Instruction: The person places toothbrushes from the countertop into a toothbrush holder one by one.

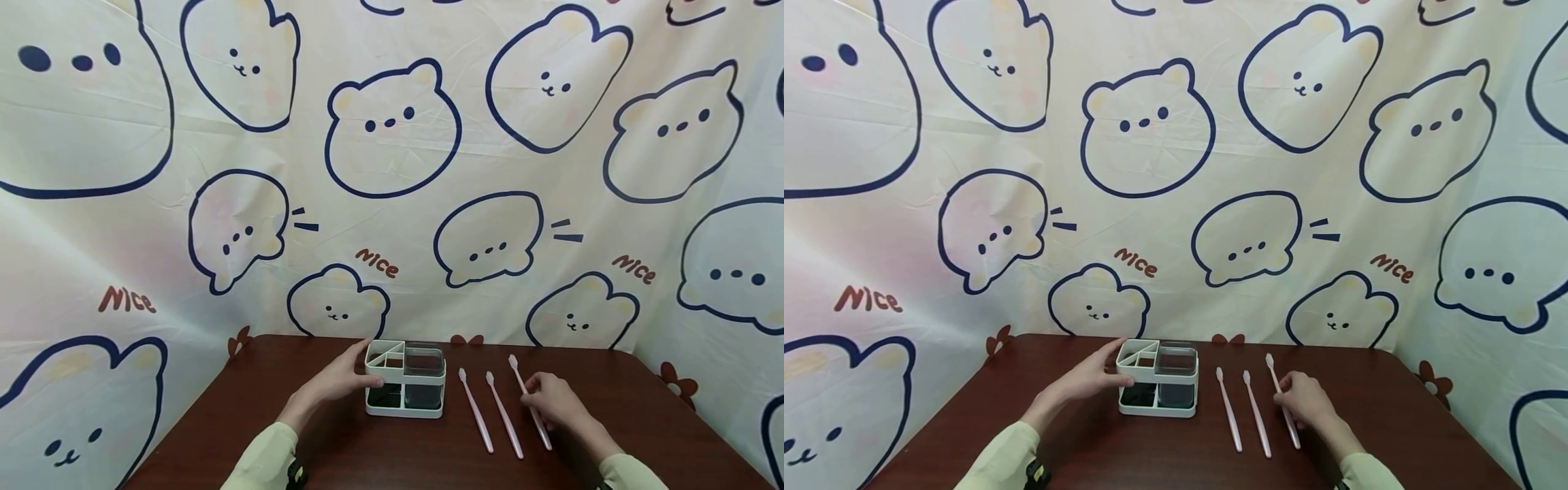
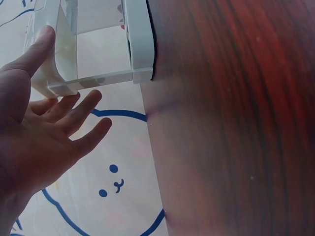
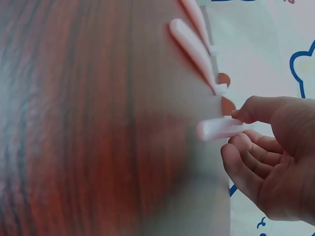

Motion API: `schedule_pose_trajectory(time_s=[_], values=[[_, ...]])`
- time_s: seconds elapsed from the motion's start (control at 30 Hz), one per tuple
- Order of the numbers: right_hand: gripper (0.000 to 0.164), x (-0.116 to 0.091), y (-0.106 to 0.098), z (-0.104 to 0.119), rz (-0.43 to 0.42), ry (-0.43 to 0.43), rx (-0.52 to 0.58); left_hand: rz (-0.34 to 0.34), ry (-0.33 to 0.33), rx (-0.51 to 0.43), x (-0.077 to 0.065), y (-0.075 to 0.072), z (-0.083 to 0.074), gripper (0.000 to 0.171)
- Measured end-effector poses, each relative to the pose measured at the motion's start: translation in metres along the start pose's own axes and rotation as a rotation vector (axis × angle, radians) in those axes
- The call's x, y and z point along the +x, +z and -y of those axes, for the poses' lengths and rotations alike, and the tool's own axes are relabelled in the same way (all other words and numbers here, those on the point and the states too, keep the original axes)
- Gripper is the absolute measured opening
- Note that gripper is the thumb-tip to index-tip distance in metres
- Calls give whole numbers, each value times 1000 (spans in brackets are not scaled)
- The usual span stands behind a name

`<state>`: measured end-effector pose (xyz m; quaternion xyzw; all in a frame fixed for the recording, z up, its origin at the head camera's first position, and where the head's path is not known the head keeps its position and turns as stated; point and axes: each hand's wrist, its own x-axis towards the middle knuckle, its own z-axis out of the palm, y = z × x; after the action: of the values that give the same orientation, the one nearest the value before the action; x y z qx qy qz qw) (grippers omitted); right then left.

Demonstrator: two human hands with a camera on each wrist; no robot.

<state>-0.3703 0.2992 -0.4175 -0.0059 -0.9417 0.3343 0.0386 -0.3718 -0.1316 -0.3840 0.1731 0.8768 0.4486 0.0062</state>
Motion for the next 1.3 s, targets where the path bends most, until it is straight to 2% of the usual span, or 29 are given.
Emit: schedule_pose_trajectory(time_s=[0.13, 0.43, 1.0, 1.3], values=[[23, -1, -3, 7, -38, -23, 11, -1, -3, 0, 0, 0, 0, 94], [26, -1, -8, 24, -119, -94, -65, 9, 2, 0, 2, 0, 0, 92], [24, -7, -15, 64, -234, -224, -44, 18, 7, -23, 2, 0, 0, 95], [25, -10, -16, 90, -248, -248, -21, 21, -25, -43, 2, 1, -1, 93]])
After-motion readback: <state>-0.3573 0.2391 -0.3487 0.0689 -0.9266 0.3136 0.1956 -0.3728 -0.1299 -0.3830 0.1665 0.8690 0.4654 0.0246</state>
